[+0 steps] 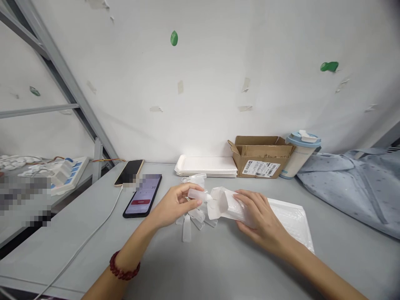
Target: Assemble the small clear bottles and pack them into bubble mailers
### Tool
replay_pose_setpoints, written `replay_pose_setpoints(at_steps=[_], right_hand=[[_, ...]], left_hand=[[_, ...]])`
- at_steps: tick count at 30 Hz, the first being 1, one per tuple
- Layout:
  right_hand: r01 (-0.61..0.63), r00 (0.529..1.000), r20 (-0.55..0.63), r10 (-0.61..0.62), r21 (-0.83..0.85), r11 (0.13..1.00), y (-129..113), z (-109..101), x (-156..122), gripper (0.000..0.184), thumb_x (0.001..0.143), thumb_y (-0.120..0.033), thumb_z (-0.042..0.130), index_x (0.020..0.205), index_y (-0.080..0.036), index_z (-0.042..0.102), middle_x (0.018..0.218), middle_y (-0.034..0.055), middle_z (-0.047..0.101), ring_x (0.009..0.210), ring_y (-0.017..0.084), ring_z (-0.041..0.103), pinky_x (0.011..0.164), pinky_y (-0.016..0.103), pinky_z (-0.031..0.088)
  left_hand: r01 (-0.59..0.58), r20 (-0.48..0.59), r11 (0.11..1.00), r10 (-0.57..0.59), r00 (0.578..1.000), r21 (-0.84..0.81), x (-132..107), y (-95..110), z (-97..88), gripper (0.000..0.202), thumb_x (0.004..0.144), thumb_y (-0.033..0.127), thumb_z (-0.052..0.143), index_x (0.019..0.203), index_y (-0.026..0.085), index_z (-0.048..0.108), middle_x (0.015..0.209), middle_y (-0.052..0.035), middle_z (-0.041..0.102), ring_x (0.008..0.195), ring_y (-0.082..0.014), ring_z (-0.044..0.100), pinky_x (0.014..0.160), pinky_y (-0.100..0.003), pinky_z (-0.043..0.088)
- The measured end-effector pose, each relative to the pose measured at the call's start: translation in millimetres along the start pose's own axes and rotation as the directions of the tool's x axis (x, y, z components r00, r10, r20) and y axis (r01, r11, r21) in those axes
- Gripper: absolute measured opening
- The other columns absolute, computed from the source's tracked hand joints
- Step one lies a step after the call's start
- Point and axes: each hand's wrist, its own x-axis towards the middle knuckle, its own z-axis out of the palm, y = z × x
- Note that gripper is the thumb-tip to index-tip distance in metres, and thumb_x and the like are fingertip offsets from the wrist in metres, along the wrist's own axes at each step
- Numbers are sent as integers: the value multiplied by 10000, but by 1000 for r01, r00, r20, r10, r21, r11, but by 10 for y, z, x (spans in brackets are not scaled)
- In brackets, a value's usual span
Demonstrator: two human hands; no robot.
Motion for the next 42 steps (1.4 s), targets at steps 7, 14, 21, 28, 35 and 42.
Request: replay_pose_setpoints(at_steps=[7,14,21,28,35,42], right_hand=[[-46,999,6,45,52,998,-23,7,-6,558,787,-161,497,1305,-201,294,1196,145,494,1104,280,469,857,447,416],[-69,998,8,69,59,996,-18,21,-10,534,794,-176,495,1291,-216,304,1168,132,508,1083,269,490,838,432,442],[-90,996,14,89,73,993,-43,-2,-7,510,791,-177,497,1270,-217,328,1158,129,506,1058,259,499,824,417,455],[-79,997,7,79,88,993,-83,-21,6,495,779,-187,498,1252,-219,354,1136,117,530,1036,252,514,807,393,464],[-78,997,31,75,115,990,-98,-24,0,502,780,-162,501,1255,-212,344,1130,118,518,1028,245,504,804,387,468],[-108,994,1,108,96,990,-72,-36,-1,489,791,-170,499,1250,-224,338,1126,117,509,1014,245,506,792,389,475]], left_hand=[[-87,14,982,86,996,169,36,-43,194,465,818,447,537,1214,208,575,993,-52,606,847,-172,533,722,-263,430],[-85,48,978,77,996,190,25,-34,234,480,873,461,433,1272,209,521,1051,-62,585,803,-154,514,710,-270,410],[-120,87,982,108,990,144,5,-42,208,380,871,403,465,1191,237,584,976,-32,604,724,-130,482,684,-253,393],[-234,149,954,207,967,189,21,-112,253,422,877,375,473,1287,280,503,976,-33,609,807,-147,492,721,-262,402],[-172,-137,973,193,972,152,55,-92,331,233,782,288,607,976,194,698,899,-49,685,762,-155,522,663,-253,400],[-53,93,914,17,995,403,-30,5,-29,184,740,277,601,905,229,665,967,-13,629,781,-159,499,688,-261,393]])
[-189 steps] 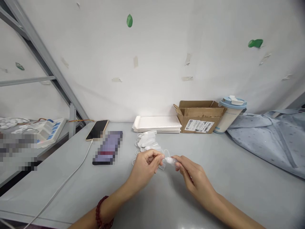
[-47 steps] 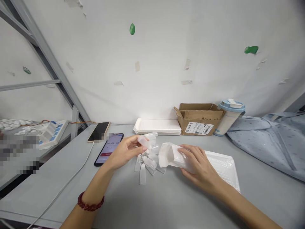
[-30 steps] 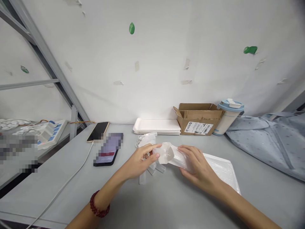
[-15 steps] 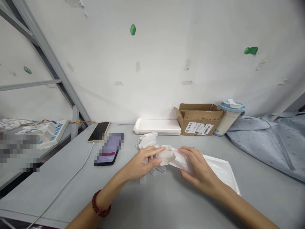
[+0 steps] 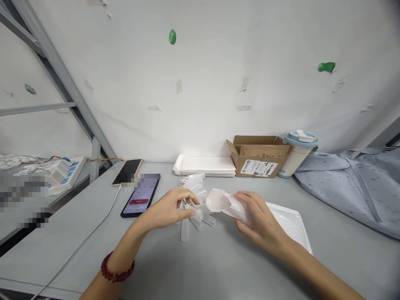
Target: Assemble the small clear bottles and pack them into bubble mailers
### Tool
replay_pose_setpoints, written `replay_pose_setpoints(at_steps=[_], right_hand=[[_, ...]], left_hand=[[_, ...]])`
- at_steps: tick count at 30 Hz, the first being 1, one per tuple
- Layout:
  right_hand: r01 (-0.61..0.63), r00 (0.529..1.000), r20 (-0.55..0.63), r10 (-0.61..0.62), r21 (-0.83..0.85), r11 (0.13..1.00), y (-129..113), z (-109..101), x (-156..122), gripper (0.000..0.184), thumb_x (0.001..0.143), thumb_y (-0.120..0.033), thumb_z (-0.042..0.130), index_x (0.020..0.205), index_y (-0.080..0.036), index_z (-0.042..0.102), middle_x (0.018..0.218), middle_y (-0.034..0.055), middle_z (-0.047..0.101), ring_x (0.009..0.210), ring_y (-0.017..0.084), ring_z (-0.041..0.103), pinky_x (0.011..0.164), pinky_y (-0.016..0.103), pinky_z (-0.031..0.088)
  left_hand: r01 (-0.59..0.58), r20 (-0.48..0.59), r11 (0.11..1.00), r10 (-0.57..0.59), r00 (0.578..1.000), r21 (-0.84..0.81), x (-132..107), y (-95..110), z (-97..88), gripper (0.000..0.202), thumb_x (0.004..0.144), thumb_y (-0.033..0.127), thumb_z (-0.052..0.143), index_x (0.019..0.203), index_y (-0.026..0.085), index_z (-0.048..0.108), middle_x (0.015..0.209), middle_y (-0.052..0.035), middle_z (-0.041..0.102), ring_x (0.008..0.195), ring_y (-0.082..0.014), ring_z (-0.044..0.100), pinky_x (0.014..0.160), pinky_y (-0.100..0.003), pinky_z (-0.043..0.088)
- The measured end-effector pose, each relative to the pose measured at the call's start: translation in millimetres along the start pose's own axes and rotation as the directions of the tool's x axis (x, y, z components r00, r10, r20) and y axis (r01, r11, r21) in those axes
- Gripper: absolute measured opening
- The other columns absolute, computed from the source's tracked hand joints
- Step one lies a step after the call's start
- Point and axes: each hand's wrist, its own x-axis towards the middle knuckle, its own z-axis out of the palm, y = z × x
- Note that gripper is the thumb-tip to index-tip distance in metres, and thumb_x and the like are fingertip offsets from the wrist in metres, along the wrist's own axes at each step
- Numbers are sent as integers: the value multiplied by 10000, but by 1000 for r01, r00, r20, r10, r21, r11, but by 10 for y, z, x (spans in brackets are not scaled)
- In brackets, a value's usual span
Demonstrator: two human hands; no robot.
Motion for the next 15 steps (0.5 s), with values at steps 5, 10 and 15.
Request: replay_pose_setpoints(at_steps=[5,10,15], right_hand=[[2,1000,-5,-2,-12,1000,24,17,-11,484,793,-161,507,1247,-209,346,1127,122,508,1022,243,500,801,383,468],[5,1000,-14,-6,-25,1000,29,17,-1,470,795,-171,503,1238,-213,352,1118,118,516,1015,241,508,791,380,473],[-1,1000,-12,0,-31,1000,37,29,4,477,792,-172,508,1241,-214,354,1123,117,517,1013,241,508,790,383,474]], left_hand=[[-142,154,987,129,980,74,-16,-61,122,300,716,134,536,988,235,608,1009,-23,593,948,-193,491,844,-309,390],[-177,87,981,170,982,83,16,-17,184,260,740,126,512,952,222,627,958,-23,618,891,-181,509,814,-302,405],[-40,-215,995,20,976,-87,-14,69,-1,197,771,320,609,937,235,673,874,-17,639,702,-141,506,645,-258,416]])
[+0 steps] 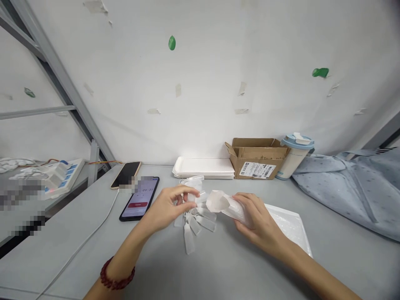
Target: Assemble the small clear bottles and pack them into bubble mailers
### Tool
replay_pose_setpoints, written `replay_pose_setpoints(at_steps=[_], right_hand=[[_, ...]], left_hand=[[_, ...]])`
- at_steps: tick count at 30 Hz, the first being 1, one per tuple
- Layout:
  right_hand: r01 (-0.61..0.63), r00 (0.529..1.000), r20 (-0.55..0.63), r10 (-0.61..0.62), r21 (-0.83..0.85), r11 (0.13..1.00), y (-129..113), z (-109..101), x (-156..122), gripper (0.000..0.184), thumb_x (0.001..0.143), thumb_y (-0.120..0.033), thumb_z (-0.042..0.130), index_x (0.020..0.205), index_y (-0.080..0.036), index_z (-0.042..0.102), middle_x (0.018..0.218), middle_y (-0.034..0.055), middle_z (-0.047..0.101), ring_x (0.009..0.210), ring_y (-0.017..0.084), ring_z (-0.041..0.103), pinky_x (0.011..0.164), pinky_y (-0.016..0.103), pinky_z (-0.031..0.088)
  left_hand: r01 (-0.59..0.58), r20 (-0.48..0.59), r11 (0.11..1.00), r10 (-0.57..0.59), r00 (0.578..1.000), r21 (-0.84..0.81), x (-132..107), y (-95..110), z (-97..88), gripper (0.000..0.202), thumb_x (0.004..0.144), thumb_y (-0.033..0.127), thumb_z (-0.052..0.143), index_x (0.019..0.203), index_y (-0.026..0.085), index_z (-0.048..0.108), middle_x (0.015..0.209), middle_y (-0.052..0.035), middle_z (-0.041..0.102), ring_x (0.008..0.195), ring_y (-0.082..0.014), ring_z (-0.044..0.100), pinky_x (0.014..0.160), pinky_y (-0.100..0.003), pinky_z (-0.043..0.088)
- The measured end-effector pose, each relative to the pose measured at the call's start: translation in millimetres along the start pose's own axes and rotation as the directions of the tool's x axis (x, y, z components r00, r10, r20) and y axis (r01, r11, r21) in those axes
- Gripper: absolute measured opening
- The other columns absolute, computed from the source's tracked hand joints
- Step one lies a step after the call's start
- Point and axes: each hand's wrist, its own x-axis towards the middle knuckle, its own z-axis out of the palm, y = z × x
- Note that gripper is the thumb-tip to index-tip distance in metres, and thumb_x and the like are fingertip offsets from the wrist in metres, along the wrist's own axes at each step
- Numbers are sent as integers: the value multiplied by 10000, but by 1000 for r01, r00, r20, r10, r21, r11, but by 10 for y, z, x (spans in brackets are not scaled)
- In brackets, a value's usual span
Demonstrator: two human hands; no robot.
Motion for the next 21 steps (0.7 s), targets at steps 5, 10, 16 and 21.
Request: replay_pose_setpoints(at_steps=[5,10,16,21], right_hand=[[10,1000,22,-11,27,1000,9,26,-22,500,784,-152,514,1254,-200,349,1136,121,507,1030,245,489,816,392,462],[-1,1000,14,1,37,999,-32,4,-11,483,776,-140,511,1237,-185,371,1118,123,511,1012,240,492,805,382,467],[-16,999,29,15,54,998,-21,5,-2,441,768,-124,506,1194,-187,409,1088,107,538,978,225,511,779,360,475],[-46,999,15,44,81,996,5,26,-11,439,777,-136,515,1196,-196,397,1090,105,531,988,228,513,801,378,468]], left_hand=[[-39,-209,966,-16,978,-257,6,-35,-2,245,765,352,643,964,211,672,944,-41,659,726,-135,560,677,-255,469],[5,-89,957,-33,995,-290,45,-123,156,251,759,335,648,969,204,689,978,-52,670,804,-157,588,721,-260,490],[79,-19,952,-89,996,-295,77,-150,233,292,786,370,611,1025,221,688,1062,-51,671,927,-191,596,793,-274,491],[124,7,933,-130,992,-339,87,-121,292,301,806,364,580,1023,190,696,962,-63,707,867,-186,628,776,-272,501]])
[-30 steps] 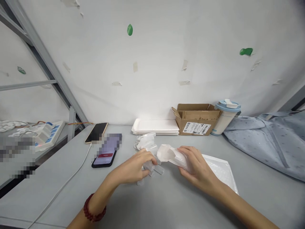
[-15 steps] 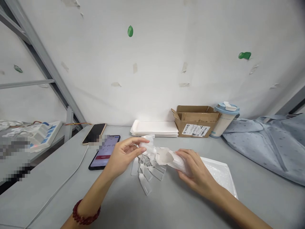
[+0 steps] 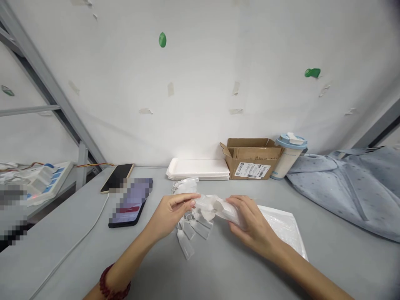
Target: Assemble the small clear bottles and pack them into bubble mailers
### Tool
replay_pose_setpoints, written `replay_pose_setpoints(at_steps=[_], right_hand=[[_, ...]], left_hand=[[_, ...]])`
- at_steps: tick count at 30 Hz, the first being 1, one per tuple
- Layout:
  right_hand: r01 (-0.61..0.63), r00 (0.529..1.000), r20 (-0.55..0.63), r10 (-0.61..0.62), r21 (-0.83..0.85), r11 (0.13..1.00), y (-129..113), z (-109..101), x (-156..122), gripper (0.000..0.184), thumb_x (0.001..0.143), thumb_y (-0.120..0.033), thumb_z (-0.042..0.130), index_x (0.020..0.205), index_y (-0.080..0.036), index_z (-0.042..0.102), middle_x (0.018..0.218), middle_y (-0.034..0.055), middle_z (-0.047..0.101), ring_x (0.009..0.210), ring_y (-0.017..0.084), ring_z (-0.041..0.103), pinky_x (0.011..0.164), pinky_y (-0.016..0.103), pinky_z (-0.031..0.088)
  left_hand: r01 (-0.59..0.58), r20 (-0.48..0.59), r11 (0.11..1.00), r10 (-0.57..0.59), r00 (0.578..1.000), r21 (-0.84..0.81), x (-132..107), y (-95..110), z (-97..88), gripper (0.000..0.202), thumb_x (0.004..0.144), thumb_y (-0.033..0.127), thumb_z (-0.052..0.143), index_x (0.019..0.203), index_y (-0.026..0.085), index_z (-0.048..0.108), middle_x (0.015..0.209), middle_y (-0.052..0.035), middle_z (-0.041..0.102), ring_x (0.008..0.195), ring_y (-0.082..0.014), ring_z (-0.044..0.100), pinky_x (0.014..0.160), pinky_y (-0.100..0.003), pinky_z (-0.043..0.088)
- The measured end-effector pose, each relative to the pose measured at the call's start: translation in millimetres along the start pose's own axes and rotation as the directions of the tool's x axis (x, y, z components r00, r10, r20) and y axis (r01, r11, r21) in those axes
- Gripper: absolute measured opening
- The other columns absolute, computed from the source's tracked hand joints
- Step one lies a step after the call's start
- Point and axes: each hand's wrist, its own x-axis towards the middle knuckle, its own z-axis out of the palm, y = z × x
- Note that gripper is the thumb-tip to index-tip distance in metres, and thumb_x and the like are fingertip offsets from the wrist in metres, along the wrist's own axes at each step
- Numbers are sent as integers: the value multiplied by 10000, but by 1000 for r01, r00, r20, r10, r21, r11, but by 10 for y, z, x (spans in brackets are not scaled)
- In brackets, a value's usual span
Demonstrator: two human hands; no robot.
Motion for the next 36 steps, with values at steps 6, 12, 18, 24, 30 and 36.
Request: replay_pose_setpoints(at_steps=[6,12,18,24,30,36], right_hand=[[18,1000,-16,-17,27,999,-18,11,11,460,784,-135,507,1216,-216,369,1090,103,529,984,228,519,797,381,471],[-4,994,114,0,36,999,4,37,-8,518,759,-141,532,1240,-218,358,1139,111,512,1034,245,499,827,402,461],[-50,981,192,35,74,996,-26,49,-5,575,706,-145,561,1244,-203,364,1155,114,512,1026,251,489,830,414,449],[-80,969,241,53,102,992,-51,82,28,531,718,-151,562,1221,-201,398,1098,99,555,976,243,500,816,422,445],[-65,978,202,51,63,996,-34,58,20,490,731,-161,555,1202,-194,425,1073,100,570,949,246,512,788,421,454],[-50,979,199,43,31,998,-14,9,25,493,728,-144,545,1200,-185,407,1106,111,548,983,255,493,810,430,436]], left_hand=[[-9,59,991,17,998,-134,5,-75,116,267,748,319,650,949,146,683,926,-79,706,841,-189,641,739,-272,508],[68,99,982,-51,994,-177,-3,-95,166,221,695,265,694,870,140,644,854,-58,705,812,-179,655,750,-280,517],[-165,29,972,162,986,165,-26,-183,280,54,740,186,640,775,163,675,853,-41,702,780,-162,624,726,-277,495],[-460,213,778,408,888,428,-78,-167,362,234,872,181,464,895,199,697,960,-55,674,896,-193,523,798,-322,445],[-280,-9,783,342,940,556,-53,-90,181,167,832,217,504,898,190,655,922,-68,634,939,-228,494,820,-357,423],[-25,21,806,16,1000,592,-72,-43,-79,183,740,332,585,861,196,611,895,-50,621,930,-249,523,739,-328,424]])
